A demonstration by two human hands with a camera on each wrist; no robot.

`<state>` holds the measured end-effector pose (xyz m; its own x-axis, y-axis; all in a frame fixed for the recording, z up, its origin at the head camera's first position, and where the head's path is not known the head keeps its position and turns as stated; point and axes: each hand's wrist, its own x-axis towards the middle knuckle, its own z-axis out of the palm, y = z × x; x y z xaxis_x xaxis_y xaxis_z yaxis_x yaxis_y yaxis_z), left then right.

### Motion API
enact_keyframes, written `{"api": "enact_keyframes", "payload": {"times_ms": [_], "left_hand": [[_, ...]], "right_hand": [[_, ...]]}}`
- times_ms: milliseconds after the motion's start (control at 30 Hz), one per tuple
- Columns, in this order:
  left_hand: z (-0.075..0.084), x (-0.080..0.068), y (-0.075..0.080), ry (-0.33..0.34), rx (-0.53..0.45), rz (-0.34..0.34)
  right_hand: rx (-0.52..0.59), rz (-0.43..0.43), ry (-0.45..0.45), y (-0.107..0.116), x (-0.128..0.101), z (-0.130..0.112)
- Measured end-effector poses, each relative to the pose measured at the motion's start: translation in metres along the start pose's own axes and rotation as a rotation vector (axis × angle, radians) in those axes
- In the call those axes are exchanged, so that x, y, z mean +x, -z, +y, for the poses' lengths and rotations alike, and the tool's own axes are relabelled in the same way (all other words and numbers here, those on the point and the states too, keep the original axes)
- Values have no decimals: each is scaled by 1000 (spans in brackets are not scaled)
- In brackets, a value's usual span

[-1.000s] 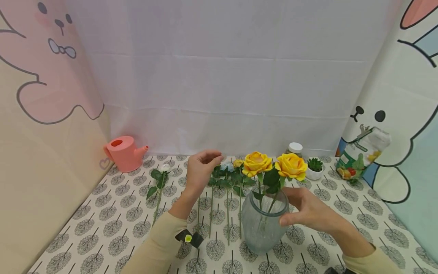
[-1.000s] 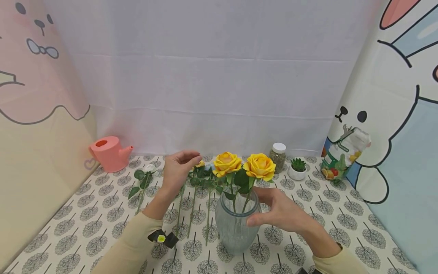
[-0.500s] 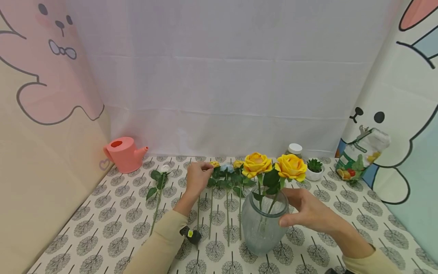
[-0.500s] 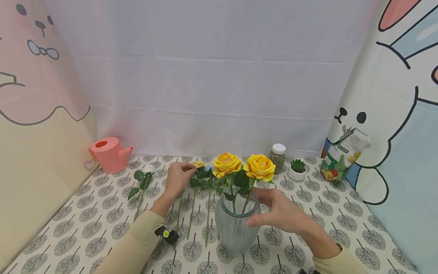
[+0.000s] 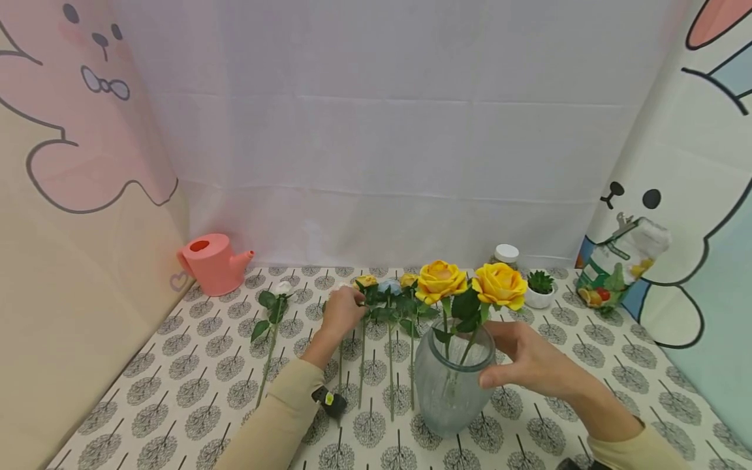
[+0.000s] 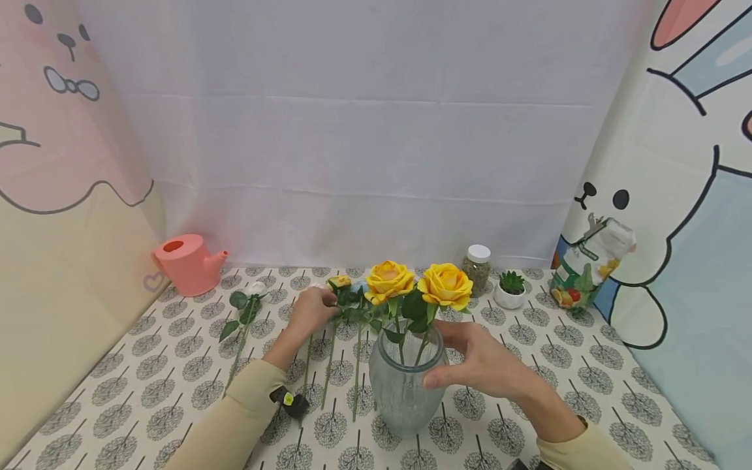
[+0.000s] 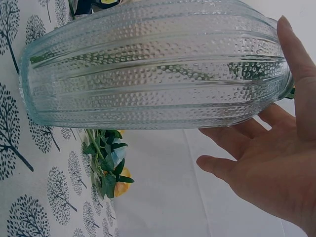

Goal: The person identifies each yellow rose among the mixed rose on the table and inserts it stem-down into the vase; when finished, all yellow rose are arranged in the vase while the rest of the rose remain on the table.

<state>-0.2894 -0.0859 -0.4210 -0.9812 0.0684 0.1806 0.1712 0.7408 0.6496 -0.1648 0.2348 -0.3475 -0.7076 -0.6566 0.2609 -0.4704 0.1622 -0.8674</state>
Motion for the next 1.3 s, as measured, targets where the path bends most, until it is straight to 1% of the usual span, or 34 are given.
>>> {"api": "enact_keyframes", "payload": {"times_ms": [167, 300, 500, 633, 800, 1000, 1100, 1300], "left_hand": [[-6, 1, -4, 32, -6, -48], [-10, 2, -6, 34, -21, -59], [-12, 1, -7, 52, -77, -73], [-12, 2, -5, 82, -154, -45], [-15, 5, -2, 113, -259, 30], [-11, 7, 3, 169, -384, 108], [-9, 7, 7, 188, -447, 125], [-6, 9, 16, 180, -552, 122]], "right_hand": [[-7, 3, -7, 0, 0, 0], [-11, 3, -12, 0, 0, 0], [-7, 3, -24, 0, 1, 0], [3, 7, -22, 0, 1, 1], [1, 16, -17, 0, 1, 1], [0, 19, -16, 0, 1, 1], [1, 21, -17, 0, 1, 1], [-2, 24, -20, 0, 1, 1]]}}
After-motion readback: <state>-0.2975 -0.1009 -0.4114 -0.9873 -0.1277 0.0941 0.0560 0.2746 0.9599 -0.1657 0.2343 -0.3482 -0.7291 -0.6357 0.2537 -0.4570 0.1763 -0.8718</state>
